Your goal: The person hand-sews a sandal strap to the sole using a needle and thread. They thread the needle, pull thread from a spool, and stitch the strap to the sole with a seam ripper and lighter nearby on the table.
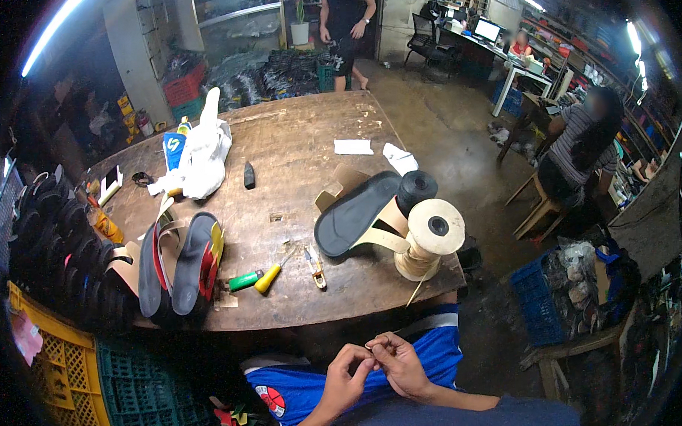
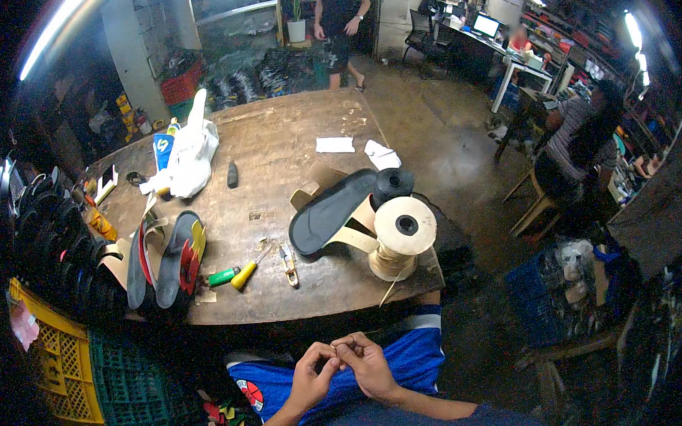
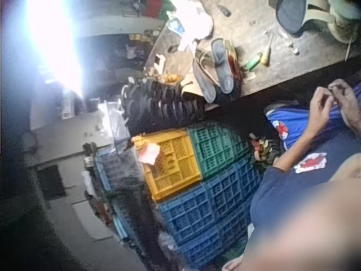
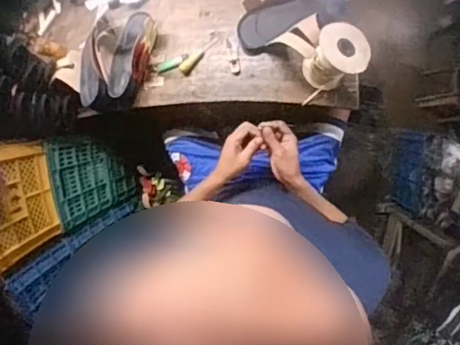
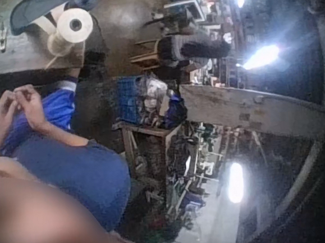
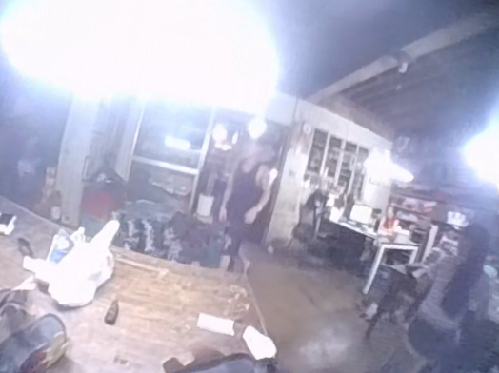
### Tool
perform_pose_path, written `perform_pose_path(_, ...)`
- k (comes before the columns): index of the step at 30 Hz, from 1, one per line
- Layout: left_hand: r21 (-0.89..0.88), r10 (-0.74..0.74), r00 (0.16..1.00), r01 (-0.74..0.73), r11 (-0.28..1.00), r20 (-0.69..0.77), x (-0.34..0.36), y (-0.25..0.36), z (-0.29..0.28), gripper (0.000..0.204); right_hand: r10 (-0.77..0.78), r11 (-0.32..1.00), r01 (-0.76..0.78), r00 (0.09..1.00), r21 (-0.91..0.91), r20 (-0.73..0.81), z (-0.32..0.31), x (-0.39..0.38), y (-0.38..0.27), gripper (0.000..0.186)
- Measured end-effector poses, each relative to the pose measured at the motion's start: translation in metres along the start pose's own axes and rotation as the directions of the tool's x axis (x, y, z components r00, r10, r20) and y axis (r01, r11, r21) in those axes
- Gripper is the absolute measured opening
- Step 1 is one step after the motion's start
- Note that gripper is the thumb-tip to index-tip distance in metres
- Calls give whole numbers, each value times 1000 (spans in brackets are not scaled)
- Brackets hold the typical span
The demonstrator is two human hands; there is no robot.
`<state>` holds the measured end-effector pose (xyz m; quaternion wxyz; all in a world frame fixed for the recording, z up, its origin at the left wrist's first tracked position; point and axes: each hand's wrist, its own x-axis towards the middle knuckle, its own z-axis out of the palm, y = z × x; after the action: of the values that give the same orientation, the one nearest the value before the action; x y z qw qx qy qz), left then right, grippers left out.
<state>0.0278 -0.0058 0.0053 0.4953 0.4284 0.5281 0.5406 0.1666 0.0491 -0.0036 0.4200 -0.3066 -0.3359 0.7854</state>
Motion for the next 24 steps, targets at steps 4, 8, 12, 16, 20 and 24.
perform_pose_path(4, -396, 70, 995, -90, 914, -65, 4, 8, -16, 14, 229, 944, -253, 964, 211, 135, -9, 9, -19, 37)
perform_pose_path(8, -657, 89, 982, -177, 733, -166, 6, 27, -52, 16, 417, 651, -336, 908, -681, -49, -22, 26, -62, 56)
perform_pose_path(12, 155, -216, 945, 181, 971, 245, 2, 37, -61, 17, -92, 469, 396, 911, -789, 403, -11, 21, -71, 28)
perform_pose_path(16, 209, -242, 867, 164, 964, 435, 4, 51, -50, 18, 138, 555, 361, 849, -749, 511, 0, 23, -69, 33)
perform_pose_path(20, 228, -256, 940, 205, 952, 226, 9, 70, -55, 16, 319, 687, 130, 830, -715, 458, 3, 25, -74, 30)
perform_pose_path(24, 244, -108, 948, 33, 969, 301, 19, 78, -57, 15, -38, 679, 437, 824, -590, 566, 13, 25, -67, 16)
